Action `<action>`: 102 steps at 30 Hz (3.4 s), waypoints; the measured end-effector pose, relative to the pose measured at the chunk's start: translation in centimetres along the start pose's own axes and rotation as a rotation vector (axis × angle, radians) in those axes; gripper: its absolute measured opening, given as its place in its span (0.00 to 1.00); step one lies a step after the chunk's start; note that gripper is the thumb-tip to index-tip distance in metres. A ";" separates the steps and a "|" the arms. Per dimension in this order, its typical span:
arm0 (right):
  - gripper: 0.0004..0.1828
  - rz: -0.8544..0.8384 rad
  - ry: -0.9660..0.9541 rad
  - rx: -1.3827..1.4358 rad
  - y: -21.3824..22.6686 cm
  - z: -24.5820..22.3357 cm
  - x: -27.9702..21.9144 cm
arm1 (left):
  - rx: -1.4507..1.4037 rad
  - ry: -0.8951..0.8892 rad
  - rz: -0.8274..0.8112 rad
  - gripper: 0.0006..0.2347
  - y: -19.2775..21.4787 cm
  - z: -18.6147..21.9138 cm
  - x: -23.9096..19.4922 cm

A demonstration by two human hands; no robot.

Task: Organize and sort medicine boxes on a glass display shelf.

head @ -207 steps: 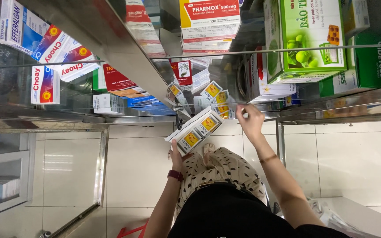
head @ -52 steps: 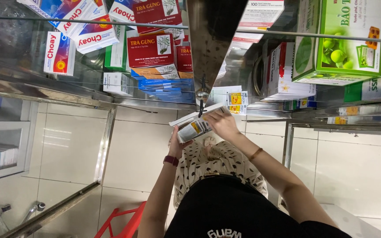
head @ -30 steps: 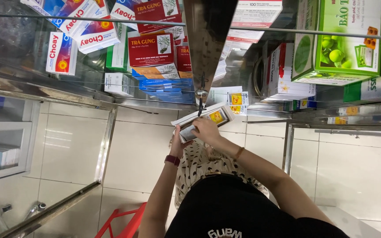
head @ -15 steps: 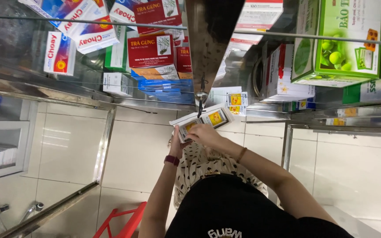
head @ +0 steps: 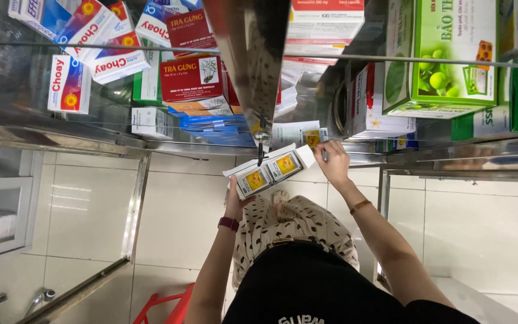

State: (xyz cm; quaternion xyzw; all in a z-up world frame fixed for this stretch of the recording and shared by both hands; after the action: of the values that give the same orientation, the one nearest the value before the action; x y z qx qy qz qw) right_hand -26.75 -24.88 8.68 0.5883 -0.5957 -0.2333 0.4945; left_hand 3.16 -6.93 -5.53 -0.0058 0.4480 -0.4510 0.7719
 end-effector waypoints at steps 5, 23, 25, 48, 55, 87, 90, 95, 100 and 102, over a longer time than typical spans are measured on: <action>0.26 -0.267 0.158 -0.242 -6.0 2.0 1.3 | 0.023 0.011 0.010 0.36 -0.2 0.2 -0.4; 0.47 -0.816 0.016 -0.463 -10.6 2.6 3.6 | 0.006 0.003 0.038 0.36 -0.1 0.1 -0.5; 0.48 -0.798 0.004 -0.428 -10.9 2.9 3.7 | 0.001 0.004 0.032 0.36 -0.2 0.0 -0.4; 0.16 -0.613 -0.531 0.098 0.6 4.7 -2.8 | 0.014 -0.025 0.070 0.36 0.1 0.0 -0.2; 0.13 -0.767 -0.777 0.818 -0.1 -3.1 -9.3 | 0.036 -0.063 0.075 0.37 0.5 -1.9 0.8; 0.13 -0.653 -0.046 -0.027 -4.7 -6.5 -1.9 | -0.018 -0.050 0.084 0.40 -0.4 -1.6 0.5; 0.29 -0.622 -0.272 0.155 -3.9 -4.1 -2.1 | -0.002 -0.059 0.071 0.39 -0.4 -1.6 0.5; 0.14 -0.542 -0.304 0.343 -0.8 -6.7 -2.3 | 0.006 -0.057 0.056 0.38 -0.9 -1.1 0.1; 0.15 -0.631 -0.516 0.454 -4.0 -3.7 -5.7 | -0.010 -0.060 0.054 0.37 -0.6 -1.4 0.6; 0.17 -0.448 -0.507 0.708 -5.9 -1.6 -6.8 | -0.005 -0.060 0.050 0.37 -0.3 -1.8 0.8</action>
State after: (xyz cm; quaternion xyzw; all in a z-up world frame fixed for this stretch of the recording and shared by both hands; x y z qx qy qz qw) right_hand -23.81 -19.23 2.10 0.7588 -0.5988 -0.2530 0.0411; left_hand 1.87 -7.00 -7.04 -0.0100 0.4257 -0.4303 0.7959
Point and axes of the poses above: each hand's wrist, its own x-axis towards the middle knuckle, its own y-axis out of the back of the hand, z = x × y, the point moved 9 cm from there along x, towards the middle knuckle, and after that the axes turned 15 degrees about -x, right-handed, at the moved point
